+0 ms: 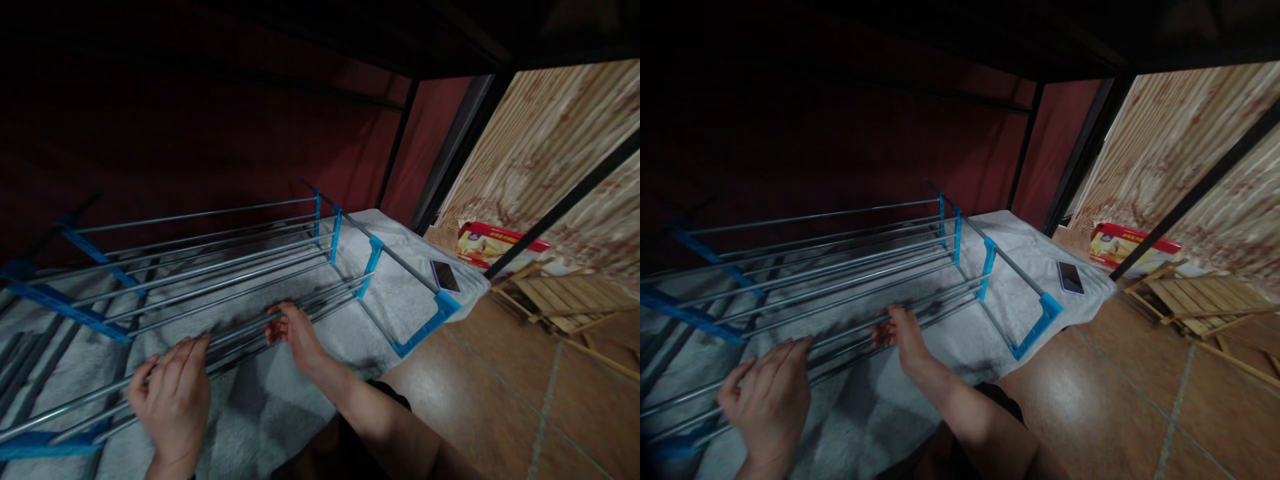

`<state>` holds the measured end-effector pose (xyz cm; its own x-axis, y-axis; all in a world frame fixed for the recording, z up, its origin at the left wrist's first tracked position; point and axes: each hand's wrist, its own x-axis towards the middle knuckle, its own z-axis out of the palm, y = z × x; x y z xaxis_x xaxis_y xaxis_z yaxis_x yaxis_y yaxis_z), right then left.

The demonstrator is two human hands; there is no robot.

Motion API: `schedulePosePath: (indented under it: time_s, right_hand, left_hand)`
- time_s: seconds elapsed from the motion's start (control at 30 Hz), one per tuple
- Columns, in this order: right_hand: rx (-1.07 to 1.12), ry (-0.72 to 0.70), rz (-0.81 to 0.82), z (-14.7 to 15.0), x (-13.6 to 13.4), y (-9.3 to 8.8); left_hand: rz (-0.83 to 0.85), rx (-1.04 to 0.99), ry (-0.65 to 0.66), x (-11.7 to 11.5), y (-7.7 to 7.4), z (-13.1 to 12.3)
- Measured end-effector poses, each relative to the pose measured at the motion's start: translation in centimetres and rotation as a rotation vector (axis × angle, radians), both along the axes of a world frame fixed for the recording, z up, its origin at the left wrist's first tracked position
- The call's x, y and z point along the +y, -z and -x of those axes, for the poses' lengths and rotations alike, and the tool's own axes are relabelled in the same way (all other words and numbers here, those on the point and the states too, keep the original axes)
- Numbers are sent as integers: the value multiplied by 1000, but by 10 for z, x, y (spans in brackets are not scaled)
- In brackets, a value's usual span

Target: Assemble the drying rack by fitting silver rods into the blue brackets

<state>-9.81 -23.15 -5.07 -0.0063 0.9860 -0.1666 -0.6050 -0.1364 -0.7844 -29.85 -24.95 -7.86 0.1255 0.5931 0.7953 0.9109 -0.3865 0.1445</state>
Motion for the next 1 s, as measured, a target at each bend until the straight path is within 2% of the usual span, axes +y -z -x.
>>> schedulePosePath:
  time_s: [0.33,0.53,0.67,1.0]
  right_hand:
    - [86,395,-22,-51,10,-3]
    - [82,561,-12,-83,17,0]
    - [49,606,-20,-95,19,2]
    - [76,570,-39,-97,19,6]
  left_hand:
    - [-65,55,-33,1,-1,3]
    - [-76,81,-49,1,-4,2]
    - [-38,93,-44,-1,-5,2]
    - [-37,45,0,-1,-1,1]
